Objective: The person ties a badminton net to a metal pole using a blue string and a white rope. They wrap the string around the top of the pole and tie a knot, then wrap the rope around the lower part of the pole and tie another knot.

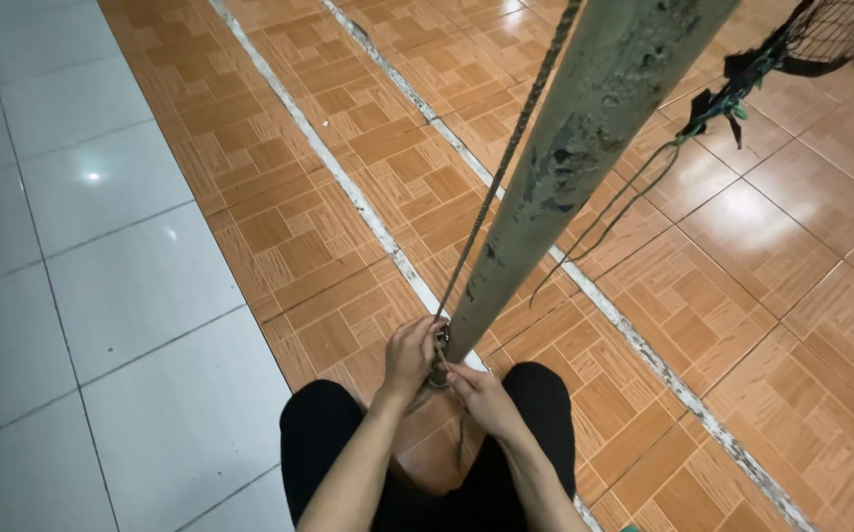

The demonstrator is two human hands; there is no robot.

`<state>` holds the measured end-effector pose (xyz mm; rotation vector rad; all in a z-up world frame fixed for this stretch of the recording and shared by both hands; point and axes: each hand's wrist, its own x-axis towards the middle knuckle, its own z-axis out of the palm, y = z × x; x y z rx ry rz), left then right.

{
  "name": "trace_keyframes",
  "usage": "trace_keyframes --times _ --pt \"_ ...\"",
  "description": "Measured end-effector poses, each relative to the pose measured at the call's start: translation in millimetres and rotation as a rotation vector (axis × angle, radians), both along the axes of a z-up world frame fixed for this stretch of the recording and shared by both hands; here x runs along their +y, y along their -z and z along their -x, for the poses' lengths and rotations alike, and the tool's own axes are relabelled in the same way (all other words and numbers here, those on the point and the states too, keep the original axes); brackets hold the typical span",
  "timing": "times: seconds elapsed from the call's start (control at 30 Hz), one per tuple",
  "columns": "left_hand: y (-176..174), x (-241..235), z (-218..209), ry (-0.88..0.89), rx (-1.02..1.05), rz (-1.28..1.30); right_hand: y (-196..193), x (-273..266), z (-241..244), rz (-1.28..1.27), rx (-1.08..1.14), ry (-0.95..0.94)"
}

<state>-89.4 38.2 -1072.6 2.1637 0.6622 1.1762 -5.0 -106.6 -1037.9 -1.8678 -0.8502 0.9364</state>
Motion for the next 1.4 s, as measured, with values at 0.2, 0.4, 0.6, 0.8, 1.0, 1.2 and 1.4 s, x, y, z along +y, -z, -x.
trace_keyframes --times 0.2,0.4,0.6,0.8,1.0,1.2,1.4 --pt "5 -19 29 0.133 0.193 0.421 -26 16 9 0.105 0.082 0.082" --pt "18 -14 24 -0.051 0.162 -0.232 -28 18 10 0.004 0.049 0.104" --pt "-12 5 31 0.099 0.087 0.222 -33 25 14 -0.173 0.074 0.201" --pt "10 20 18 0.126 -0.062 0.577 -18 33 11 -0.185 0.103 0.237" --pt "31 36 6 0.214 -0.108 0.843 -29 39 17 -0.192 -0.173 0.067" --pt "65 25 -4 0.266 -0.419 1.431 -34 45 18 -0.242 -0.442 0.043" --pt "95 -3 -7 0.150 -0.537 1.524 -16 43 17 -0.105 -0.411 0.138"
